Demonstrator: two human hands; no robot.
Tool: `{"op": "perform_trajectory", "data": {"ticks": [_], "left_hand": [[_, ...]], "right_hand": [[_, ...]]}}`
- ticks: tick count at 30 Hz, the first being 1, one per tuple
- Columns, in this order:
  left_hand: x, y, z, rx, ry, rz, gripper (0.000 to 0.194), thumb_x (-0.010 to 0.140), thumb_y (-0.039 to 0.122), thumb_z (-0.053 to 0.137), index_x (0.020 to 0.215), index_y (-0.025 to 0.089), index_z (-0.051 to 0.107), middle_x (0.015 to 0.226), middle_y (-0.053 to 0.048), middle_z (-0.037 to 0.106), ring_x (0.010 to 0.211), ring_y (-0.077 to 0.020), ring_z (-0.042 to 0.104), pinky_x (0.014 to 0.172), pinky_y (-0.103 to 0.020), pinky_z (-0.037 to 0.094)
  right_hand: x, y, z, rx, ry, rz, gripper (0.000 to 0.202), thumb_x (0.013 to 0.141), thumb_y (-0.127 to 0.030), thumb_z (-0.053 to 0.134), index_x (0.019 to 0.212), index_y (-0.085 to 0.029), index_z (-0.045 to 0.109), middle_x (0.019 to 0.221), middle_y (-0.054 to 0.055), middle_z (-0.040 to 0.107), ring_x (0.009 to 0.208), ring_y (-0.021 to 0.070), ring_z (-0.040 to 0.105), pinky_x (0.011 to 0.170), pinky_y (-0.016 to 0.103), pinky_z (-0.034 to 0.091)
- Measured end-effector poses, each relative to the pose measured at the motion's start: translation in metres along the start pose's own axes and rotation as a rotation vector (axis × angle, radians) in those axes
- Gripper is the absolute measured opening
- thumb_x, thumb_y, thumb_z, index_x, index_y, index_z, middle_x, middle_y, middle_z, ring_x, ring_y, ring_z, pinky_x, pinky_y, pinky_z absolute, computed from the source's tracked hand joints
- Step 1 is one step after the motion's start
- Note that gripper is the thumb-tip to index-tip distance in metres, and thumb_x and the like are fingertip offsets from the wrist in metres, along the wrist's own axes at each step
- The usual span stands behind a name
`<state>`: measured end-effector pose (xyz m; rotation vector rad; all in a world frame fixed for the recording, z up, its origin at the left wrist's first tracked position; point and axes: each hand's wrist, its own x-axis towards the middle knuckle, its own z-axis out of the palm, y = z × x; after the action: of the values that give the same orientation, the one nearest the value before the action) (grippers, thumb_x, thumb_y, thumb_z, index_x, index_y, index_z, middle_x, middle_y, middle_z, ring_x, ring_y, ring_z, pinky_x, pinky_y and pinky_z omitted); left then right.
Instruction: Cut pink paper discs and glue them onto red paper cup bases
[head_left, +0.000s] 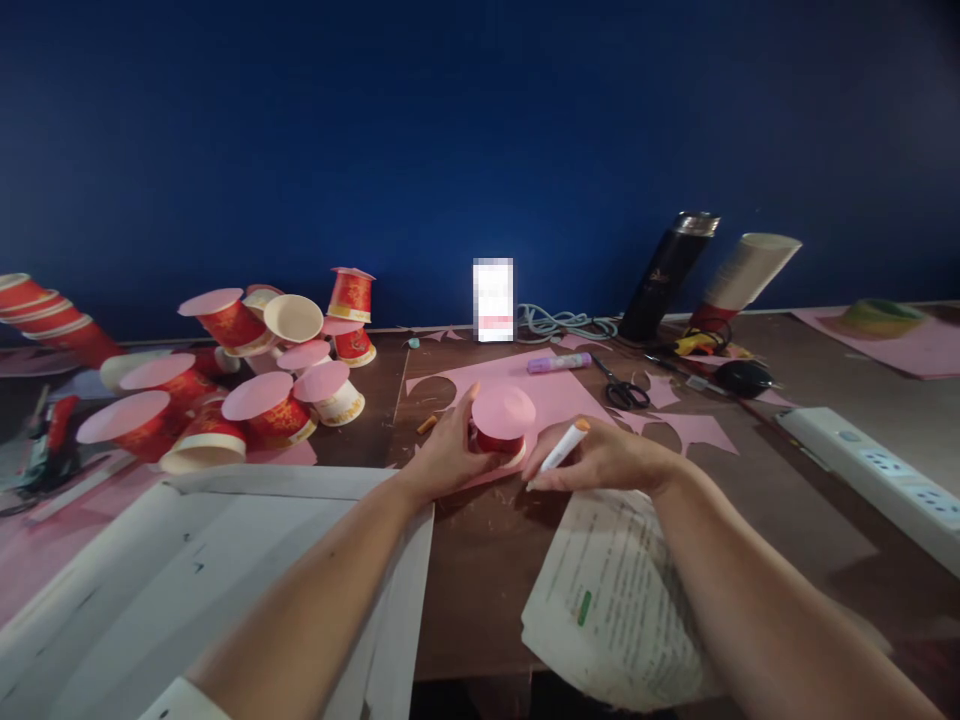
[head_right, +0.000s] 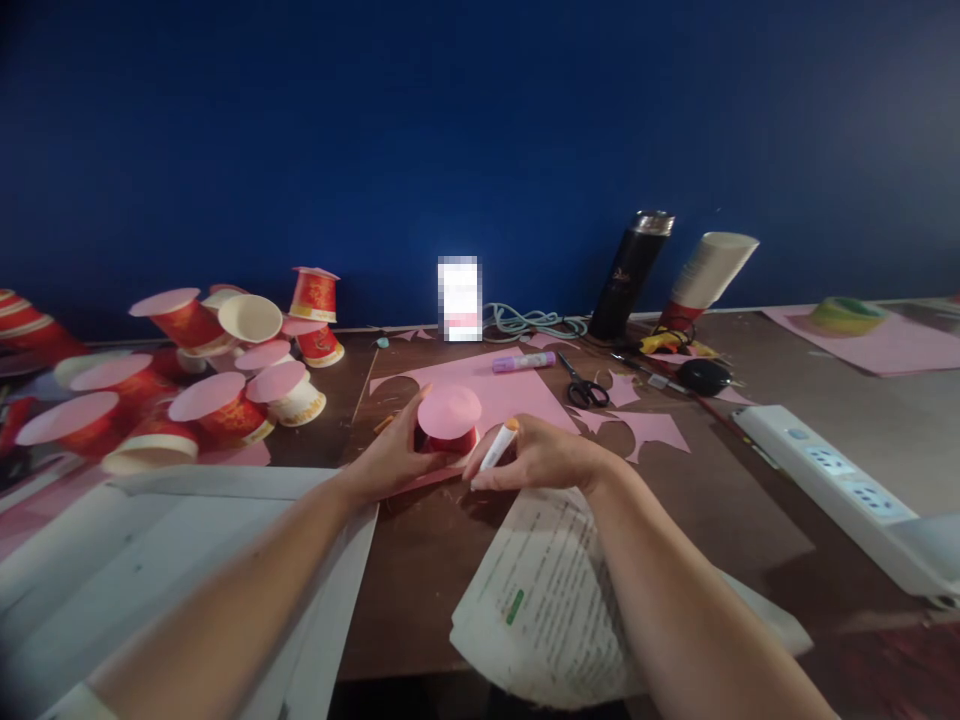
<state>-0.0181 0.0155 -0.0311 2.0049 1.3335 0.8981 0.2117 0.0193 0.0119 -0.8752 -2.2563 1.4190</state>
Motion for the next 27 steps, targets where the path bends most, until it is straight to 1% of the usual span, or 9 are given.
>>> {"op": "perform_trajectory", "data": {"ticks": [3, 7, 9, 12, 15, 19, 24, 27], "left_hand": [[-0.001, 0.005, -0.001, 0.041, 0.006, -0.008, 0.099, 0.067, 0.053, 0.073, 0.145, 0.015, 0.027, 0.129, -0.02, 0.055, 0.123, -0.0344, 0.05, 0.101, -0.052, 0.038], [-0.001, 0.007, -0.002, 0.036, -0.005, -0.019, 0.097, 0.067, 0.052, 0.072, 0.145, 0.014, 0.028, 0.132, -0.021, 0.052, 0.124, -0.0342, 0.048, 0.101, -0.051, 0.038], [0.0, 0.006, -0.001, 0.031, -0.012, -0.033, 0.095, 0.067, 0.049, 0.072, 0.144, 0.013, 0.029, 0.133, -0.02, 0.052, 0.124, -0.0335, 0.048, 0.102, -0.05, 0.038], [-0.001, 0.005, -0.001, 0.01, -0.008, -0.029, 0.089, 0.068, 0.041, 0.072, 0.143, 0.016, 0.032, 0.129, -0.017, 0.056, 0.119, -0.0312, 0.053, 0.1, -0.048, 0.041], [-0.001, 0.008, -0.002, -0.006, -0.009, -0.025, 0.084, 0.067, 0.038, 0.072, 0.14, 0.018, 0.037, 0.125, -0.013, 0.059, 0.115, -0.029, 0.055, 0.098, -0.044, 0.043], [-0.001, 0.016, -0.005, -0.002, -0.007, -0.008, 0.076, 0.068, 0.035, 0.07, 0.136, 0.02, 0.041, 0.125, -0.01, 0.06, 0.113, -0.027, 0.056, 0.098, -0.041, 0.044], [-0.001, 0.021, -0.007, -0.002, -0.031, 0.003, 0.07, 0.068, 0.033, 0.069, 0.132, 0.018, 0.045, 0.121, -0.009, 0.062, 0.11, -0.0261, 0.058, 0.095, -0.039, 0.046], [-0.001, 0.021, -0.008, 0.005, -0.03, -0.01, 0.072, 0.067, 0.035, 0.07, 0.132, 0.018, 0.045, 0.119, -0.01, 0.063, 0.108, -0.0264, 0.059, 0.094, -0.04, 0.046]], "right_hand": [[-0.004, 0.0, -0.005, 0.066, -0.018, 0.01, 0.021, 0.077, -0.029, 0.07, 0.095, -0.019, 0.075, 0.09, 0.006, 0.075, 0.082, 0.0183, 0.069, 0.074, 0.029, 0.055], [-0.006, -0.001, -0.008, 0.135, -0.022, 0.022, 0.024, 0.078, -0.029, 0.068, 0.099, -0.017, 0.075, 0.093, 0.007, 0.075, 0.084, 0.0186, 0.069, 0.075, 0.029, 0.054], [-0.005, 0.001, -0.007, 0.156, -0.024, 0.015, 0.026, 0.078, -0.03, 0.068, 0.1, -0.017, 0.074, 0.092, 0.007, 0.075, 0.084, 0.0188, 0.068, 0.075, 0.029, 0.054], [-0.001, 0.006, -0.005, 0.184, -0.035, 0.004, 0.029, 0.075, -0.032, 0.071, 0.1, -0.017, 0.075, 0.09, 0.007, 0.075, 0.084, 0.0188, 0.068, 0.074, 0.028, 0.053], [0.002, 0.011, -0.003, 0.177, -0.036, 0.009, 0.031, 0.075, -0.033, 0.071, 0.101, -0.016, 0.075, 0.096, 0.008, 0.074, 0.087, 0.019, 0.067, 0.077, 0.028, 0.052], [0.004, 0.015, -0.003, 0.157, -0.045, -0.005, 0.031, 0.078, -0.031, 0.068, 0.105, -0.017, 0.073, 0.105, 0.009, 0.072, 0.095, 0.0207, 0.066, 0.084, 0.03, 0.05], [0.005, 0.017, -0.002, 0.142, -0.044, -0.004, 0.029, 0.078, -0.03, 0.068, 0.103, -0.017, 0.074, 0.103, 0.008, 0.073, 0.093, 0.0206, 0.066, 0.083, 0.029, 0.05], [0.006, 0.017, -0.001, 0.128, -0.028, -0.003, 0.03, 0.077, -0.03, 0.068, 0.104, -0.017, 0.074, 0.103, 0.008, 0.073, 0.093, 0.0205, 0.066, 0.083, 0.029, 0.05]]}}
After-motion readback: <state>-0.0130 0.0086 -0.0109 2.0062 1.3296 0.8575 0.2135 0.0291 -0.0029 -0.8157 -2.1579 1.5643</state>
